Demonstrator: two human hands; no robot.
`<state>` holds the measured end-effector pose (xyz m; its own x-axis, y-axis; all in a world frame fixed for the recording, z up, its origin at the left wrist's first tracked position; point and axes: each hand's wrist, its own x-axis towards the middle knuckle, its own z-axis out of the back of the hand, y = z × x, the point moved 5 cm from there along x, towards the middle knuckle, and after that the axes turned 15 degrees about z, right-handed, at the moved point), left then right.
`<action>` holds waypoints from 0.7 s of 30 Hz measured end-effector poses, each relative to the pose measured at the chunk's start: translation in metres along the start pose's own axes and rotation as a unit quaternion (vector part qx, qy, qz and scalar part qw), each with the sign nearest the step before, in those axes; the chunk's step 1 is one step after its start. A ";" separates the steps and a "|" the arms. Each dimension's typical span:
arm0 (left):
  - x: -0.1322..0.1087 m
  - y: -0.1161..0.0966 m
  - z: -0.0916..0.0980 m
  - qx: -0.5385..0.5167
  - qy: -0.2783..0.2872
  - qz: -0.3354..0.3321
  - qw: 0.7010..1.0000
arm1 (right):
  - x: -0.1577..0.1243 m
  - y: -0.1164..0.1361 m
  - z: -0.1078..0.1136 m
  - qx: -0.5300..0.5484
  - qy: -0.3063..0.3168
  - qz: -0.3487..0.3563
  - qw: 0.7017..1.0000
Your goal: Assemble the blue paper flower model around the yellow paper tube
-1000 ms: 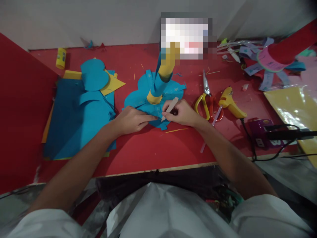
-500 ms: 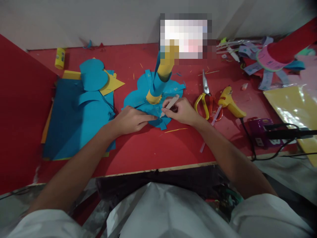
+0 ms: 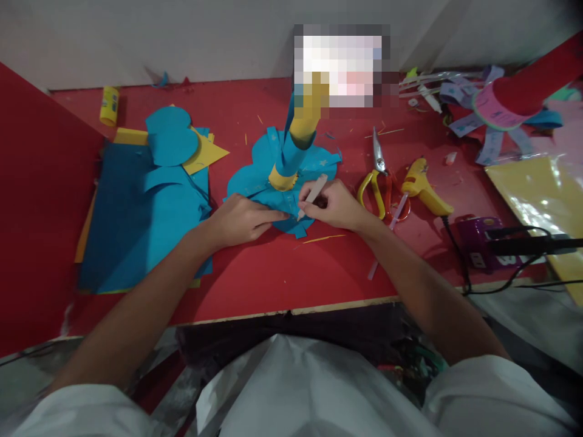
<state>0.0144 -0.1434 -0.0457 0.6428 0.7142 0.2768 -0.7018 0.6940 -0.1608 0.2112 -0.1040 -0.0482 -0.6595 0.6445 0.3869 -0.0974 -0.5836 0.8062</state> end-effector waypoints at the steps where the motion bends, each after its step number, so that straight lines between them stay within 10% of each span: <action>1: 0.000 0.000 0.000 0.002 0.001 -0.001 1.000 | 0.000 -0.001 0.000 0.004 -0.002 0.000 1.000; 21: -0.002 0.003 -0.005 -0.016 -0.001 0.016 1.000 | 0.000 -0.005 0.000 0.021 -0.017 0.009 1.000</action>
<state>0.0128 -0.1418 -0.0518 0.6200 0.7355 0.2734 -0.7113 0.6739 -0.1998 0.2115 -0.1010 -0.0521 -0.6347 0.6515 0.4156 -0.0548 -0.5744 0.8168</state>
